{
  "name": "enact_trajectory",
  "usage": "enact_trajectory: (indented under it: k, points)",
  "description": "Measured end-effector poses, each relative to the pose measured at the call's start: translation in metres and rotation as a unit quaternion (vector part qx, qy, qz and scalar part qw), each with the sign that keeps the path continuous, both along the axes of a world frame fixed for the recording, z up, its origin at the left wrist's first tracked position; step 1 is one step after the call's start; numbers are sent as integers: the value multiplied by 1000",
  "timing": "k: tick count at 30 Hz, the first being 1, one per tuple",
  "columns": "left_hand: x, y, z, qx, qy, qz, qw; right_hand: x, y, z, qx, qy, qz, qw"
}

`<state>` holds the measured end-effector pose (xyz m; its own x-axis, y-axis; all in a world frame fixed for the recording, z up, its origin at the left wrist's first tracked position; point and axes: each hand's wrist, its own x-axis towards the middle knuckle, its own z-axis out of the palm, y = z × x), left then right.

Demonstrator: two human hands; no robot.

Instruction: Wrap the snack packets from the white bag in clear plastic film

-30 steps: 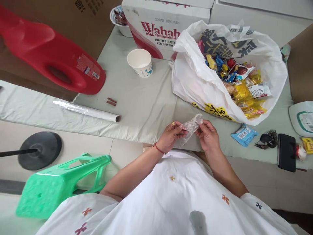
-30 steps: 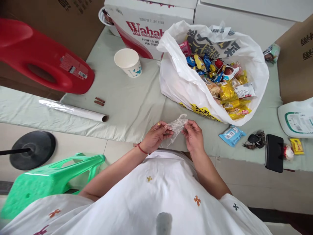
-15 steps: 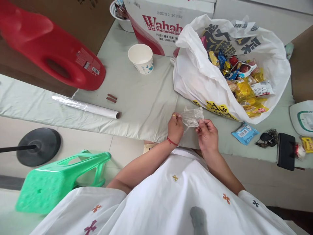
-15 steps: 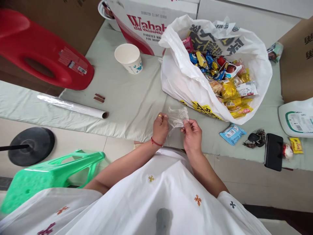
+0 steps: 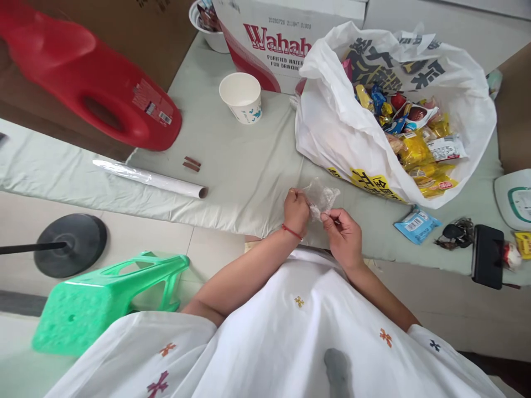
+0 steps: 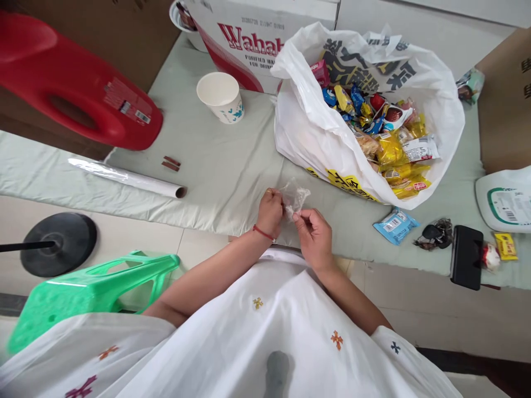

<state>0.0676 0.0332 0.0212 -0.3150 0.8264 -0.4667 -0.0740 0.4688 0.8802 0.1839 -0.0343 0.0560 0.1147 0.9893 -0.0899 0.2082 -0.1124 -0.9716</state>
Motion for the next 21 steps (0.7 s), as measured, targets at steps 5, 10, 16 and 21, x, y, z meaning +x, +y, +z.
enact_trajectory:
  k: [5, 10, 16, 21]
  points:
    - [-1, 7, -9, 59, 102, 4, 993, -5, -1, -7, -20, 81, -46, 995]
    - [-12, 1, -7, 160, 176, -56, 970, 10, 8, -8, -56, 162, -88, 981]
    - [-26, -5, 0, 204, 196, -81, 956, 28, 16, 2, -92, 193, -89, 973]
    - [-44, -6, 0, 203, 163, -65, 963, 54, 32, 10, -128, 232, -91, 960]
